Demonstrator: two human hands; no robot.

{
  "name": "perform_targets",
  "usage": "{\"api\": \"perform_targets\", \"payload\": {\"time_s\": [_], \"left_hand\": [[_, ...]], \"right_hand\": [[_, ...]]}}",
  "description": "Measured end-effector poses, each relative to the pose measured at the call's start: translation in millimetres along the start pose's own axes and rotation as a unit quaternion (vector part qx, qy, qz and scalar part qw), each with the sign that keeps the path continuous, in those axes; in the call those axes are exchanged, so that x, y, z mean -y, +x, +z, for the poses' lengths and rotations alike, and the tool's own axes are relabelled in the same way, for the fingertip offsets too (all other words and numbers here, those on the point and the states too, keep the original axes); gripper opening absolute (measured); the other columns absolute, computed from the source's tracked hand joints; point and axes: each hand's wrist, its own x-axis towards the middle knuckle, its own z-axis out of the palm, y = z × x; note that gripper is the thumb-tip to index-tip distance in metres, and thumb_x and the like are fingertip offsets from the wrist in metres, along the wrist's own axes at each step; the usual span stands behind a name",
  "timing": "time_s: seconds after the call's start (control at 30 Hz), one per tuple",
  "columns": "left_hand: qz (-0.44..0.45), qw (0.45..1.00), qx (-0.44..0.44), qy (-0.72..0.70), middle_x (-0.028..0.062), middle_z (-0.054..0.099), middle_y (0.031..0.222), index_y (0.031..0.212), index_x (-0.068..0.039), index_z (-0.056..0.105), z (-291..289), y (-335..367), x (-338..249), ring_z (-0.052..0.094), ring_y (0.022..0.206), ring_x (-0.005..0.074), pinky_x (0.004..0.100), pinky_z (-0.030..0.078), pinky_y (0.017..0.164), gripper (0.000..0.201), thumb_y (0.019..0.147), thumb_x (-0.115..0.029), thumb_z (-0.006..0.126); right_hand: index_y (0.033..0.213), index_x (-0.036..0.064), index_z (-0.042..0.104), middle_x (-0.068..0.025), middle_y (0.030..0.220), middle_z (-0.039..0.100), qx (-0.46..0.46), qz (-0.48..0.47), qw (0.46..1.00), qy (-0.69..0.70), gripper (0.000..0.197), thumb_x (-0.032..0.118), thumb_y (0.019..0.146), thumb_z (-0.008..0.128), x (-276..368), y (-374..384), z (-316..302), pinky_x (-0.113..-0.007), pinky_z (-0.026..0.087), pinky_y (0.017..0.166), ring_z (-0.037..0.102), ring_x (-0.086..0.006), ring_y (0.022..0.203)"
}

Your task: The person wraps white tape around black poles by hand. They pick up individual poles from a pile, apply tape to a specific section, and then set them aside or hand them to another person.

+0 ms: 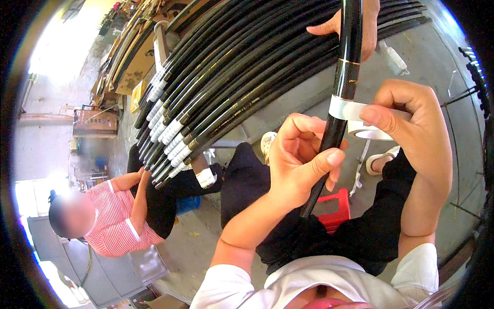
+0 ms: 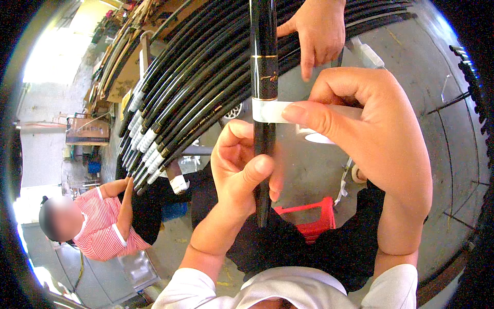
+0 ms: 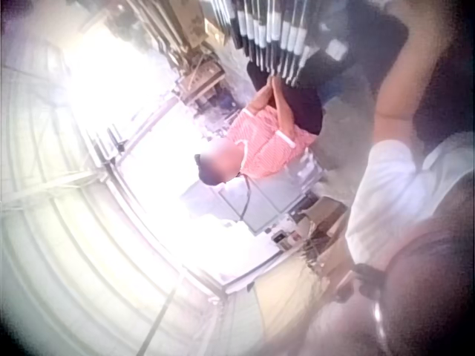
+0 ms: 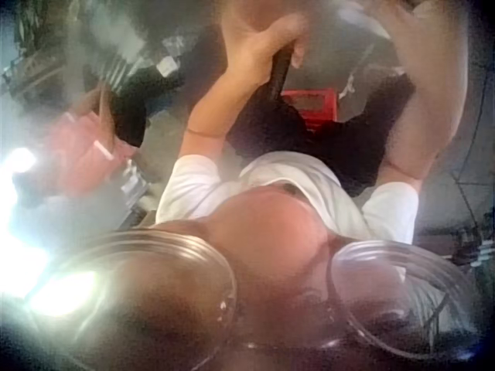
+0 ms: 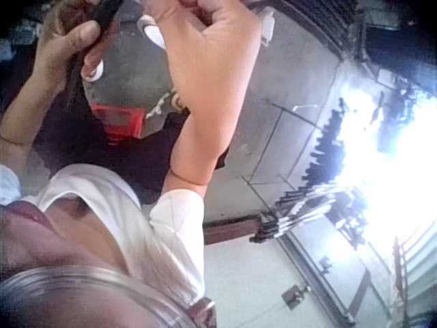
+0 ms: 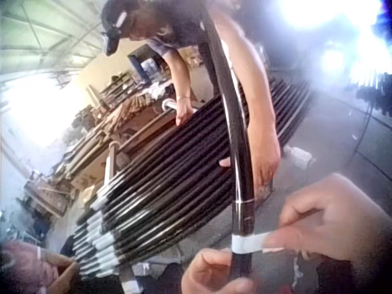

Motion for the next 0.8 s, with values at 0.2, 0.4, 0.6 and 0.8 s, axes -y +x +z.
{"api": "perform_targets", "payload": {"time_s": [0.2, 0.4, 0.6, 0.8], "left_hand": [[0.031, 0.997, 0.066, -0.031, 0.0167, 0.061, 0.088, 0.107, -0.006, 0.043, -3.1, 1.5, 2.9, 0.057, 0.054, 0.0144, 0.0245, 0.047, 0.044, 0.032, 0.083, 0.0, 0.062], [0.016, 0.995, 0.097, 0.002, 0.0165, 0.062, 0.086, 0.116, -0.008, 0.044, -4.6, -4.7, -1.0, 0.057, 0.055, 0.0152, 0.0256, 0.045, 0.045, 0.033, 0.087, -0.01, 0.059], [0.006, 0.987, 0.158, 0.026, 0.0079, 0.061, 0.084, 0.113, -0.002, 0.045, 9.9, 5.6, -4.1, 0.054, 0.056, 0.0087, 0.0215, 0.043, 0.046, 0.028, 0.09, -0.012, 0.057], [0.056, 0.977, 0.151, 0.141, 0.0023, 0.055, 0.074, 0.105, -0.003, 0.049, 13.8, -3.2, -10.7, 0.052, 0.054, 0.007, 0.0216, 0.042, 0.045, 0.026, 0.088, -0.016, 0.061]], "right_hand": [[0.065, 0.0019, 0.056, 0.0033, 0.058, 0.05, 0.008, -0.018, 1.0, 0.0, 0.033, 0.028, 0.078, 0.071, 3.7, 0.8, 0.6, -0.019, 0.03, 0.049, 0.043, -0.0022, 0.056], [0.078, 0.0009, 0.067, 0.0047, 0.059, 0.05, -0.038, -0.017, 0.997, -0.069, 0.021, 0.02, 0.068, 0.066, 2.8, -7.2, 3.9, -0.019, 0.031, 0.051, 0.043, -0.0027, 0.057], [0.1, -0.0019, 0.067, 0.0048, 0.069, 0.054, -0.081, -0.087, 0.992, -0.032, 0.038, 0.028, 0.078, 0.06, -25.5, -22.0, -15.4, -0.019, 0.023, 0.047, 0.036, -0.0013, 0.055], [0.107, -0.0025, 0.061, -0.0023, 0.089, 0.063, -0.125, -0.124, 0.984, 0.014, 0.03, 0.017, 0.086, 0.054, -27.5, -36.1, -0.4, -0.016, 0.024, 0.044, 0.037, 0.0, 0.053]]}}
